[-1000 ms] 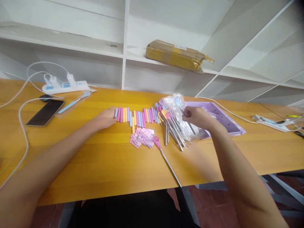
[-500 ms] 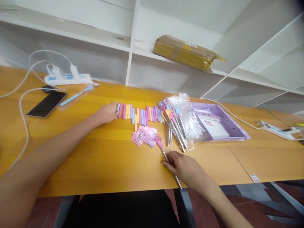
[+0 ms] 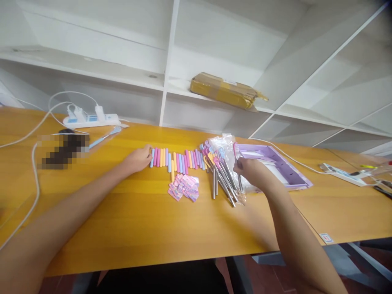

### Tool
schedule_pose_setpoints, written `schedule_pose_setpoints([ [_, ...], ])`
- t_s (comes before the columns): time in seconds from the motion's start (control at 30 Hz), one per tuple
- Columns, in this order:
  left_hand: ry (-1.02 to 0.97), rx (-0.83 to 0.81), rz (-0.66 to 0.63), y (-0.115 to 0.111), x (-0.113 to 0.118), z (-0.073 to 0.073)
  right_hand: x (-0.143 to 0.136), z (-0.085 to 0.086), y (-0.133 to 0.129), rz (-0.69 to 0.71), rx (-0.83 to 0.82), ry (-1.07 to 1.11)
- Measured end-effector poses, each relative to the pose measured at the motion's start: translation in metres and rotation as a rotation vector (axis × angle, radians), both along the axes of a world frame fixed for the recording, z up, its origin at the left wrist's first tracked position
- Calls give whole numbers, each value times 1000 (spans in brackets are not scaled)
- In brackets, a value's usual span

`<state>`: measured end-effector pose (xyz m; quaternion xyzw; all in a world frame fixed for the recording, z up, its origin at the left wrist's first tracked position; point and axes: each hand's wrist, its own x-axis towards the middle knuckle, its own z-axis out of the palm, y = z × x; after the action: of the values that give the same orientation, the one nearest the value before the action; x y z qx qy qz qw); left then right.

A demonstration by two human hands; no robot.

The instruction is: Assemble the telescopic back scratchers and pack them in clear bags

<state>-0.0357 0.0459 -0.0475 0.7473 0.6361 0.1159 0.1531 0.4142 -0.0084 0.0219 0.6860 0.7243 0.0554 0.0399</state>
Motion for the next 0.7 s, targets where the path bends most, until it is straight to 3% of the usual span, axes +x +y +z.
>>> schedule_pose_setpoints([
  [0.13, 41, 66, 128, 9, -24, 12, 0, -13, 37, -25, -125, -77],
  [0.23, 157, 241, 255, 11, -55, 29, 3, -25, 41, -3, -145, -35],
  [0.33, 309, 387, 360, 10, -90, 39, 4, -29, 33, 38, -19, 71],
  [0.43, 341, 288, 404, 14, -121, 34, -11, -21, 16, 131, 106, 224],
  [0.5, 359, 156, 312, 21, -134, 26, -28, -11, 4, 182, 148, 315],
  [0.57, 374, 128, 232, 27, -140, 19, -47, -1, -5, 229, 174, 388],
  [0.7, 341, 153, 289, 32, -135, 14, -77, 11, -19, 330, 196, 456],
])
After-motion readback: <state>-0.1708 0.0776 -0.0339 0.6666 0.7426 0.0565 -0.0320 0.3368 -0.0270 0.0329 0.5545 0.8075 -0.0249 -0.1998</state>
